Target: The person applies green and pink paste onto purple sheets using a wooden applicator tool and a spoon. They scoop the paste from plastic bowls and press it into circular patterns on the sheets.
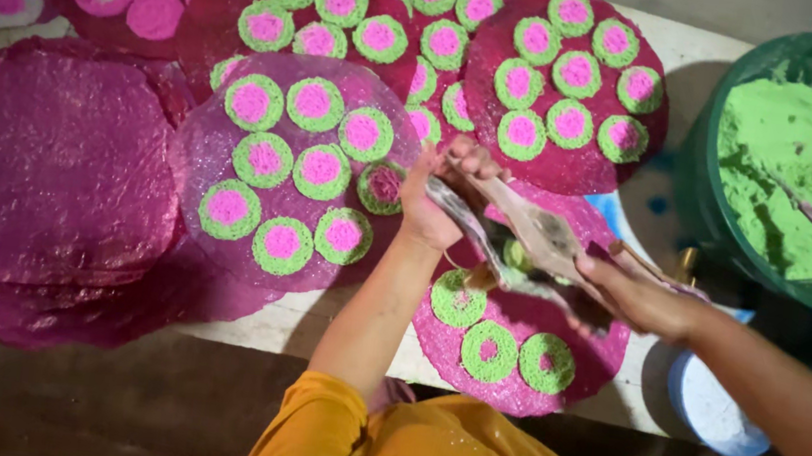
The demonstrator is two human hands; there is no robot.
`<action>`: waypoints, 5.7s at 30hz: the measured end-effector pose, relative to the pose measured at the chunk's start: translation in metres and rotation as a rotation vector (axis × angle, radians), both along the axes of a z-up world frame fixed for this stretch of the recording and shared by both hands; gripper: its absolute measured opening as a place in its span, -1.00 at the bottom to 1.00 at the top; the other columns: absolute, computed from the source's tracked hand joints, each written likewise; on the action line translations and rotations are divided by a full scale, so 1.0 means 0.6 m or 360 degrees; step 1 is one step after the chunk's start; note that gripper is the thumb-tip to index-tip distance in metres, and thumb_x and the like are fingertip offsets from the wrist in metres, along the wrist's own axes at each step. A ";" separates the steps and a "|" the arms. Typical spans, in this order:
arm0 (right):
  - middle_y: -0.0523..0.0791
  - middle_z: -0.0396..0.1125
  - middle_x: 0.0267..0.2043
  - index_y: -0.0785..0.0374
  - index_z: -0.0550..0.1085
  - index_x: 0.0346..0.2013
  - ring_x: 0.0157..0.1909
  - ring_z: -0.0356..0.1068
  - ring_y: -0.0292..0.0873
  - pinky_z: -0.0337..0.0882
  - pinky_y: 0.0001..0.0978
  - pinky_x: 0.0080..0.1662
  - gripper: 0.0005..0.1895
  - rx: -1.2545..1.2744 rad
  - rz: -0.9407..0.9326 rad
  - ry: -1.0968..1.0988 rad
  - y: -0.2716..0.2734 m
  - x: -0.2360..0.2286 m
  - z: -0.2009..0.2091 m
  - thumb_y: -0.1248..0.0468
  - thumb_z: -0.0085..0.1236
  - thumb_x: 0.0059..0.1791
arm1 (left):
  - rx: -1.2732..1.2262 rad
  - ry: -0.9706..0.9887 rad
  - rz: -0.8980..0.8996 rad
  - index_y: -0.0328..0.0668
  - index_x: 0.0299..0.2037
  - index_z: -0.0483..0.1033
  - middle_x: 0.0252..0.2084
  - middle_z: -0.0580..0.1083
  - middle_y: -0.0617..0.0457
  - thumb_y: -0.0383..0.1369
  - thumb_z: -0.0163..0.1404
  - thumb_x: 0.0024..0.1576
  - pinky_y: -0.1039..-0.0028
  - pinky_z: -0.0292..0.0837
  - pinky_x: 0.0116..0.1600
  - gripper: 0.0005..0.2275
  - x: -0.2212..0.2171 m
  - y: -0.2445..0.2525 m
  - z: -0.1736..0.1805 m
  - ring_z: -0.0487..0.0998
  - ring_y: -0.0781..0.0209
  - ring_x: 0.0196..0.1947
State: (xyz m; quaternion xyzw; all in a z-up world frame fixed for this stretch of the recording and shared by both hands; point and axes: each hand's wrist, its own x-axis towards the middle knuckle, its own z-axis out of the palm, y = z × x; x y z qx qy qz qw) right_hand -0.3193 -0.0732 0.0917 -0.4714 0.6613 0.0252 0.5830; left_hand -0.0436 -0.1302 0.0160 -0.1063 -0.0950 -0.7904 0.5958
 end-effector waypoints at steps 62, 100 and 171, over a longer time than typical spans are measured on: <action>-0.02 0.28 -0.32 0.38 0.27 0.25 -0.37 0.23 -0.12 0.16 -0.29 -0.35 0.14 -0.1019 -0.1036 -0.1107 0.327 -0.150 -0.139 -0.62 -0.35 -0.06 | -0.0518 -0.4058 0.0662 -0.21 0.40 0.07 0.32 0.22 -0.21 -0.14 0.40 -0.17 -0.10 -0.02 0.38 -0.04 -0.051 0.139 -0.010 0.16 -0.17 0.35; -0.02 0.29 -0.35 0.33 0.31 0.19 -0.33 0.27 -0.11 0.19 -0.31 -0.31 0.08 -0.0937 -0.1026 -0.1302 0.318 -0.114 -0.180 -0.61 -0.36 -0.05 | -0.0213 -0.3819 0.1151 -0.14 0.01 0.49 -0.04 0.54 -0.12 -0.28 0.10 0.16 0.16 0.51 -0.06 -0.74 0.152 0.148 -0.057 0.60 -0.05 -0.12; -0.24 0.23 0.12 0.13 0.14 0.42 -0.14 0.22 -0.14 0.24 -0.11 -0.15 0.13 -0.1467 -0.1440 -0.1008 0.422 -0.242 -0.090 -0.63 -0.27 -0.12 | -0.0052 -0.4354 0.0510 -0.36 -0.10 0.58 -0.13 0.57 -0.32 -0.40 0.09 0.17 0.08 0.57 -0.03 -0.81 0.003 0.064 -0.070 0.63 -0.22 -0.10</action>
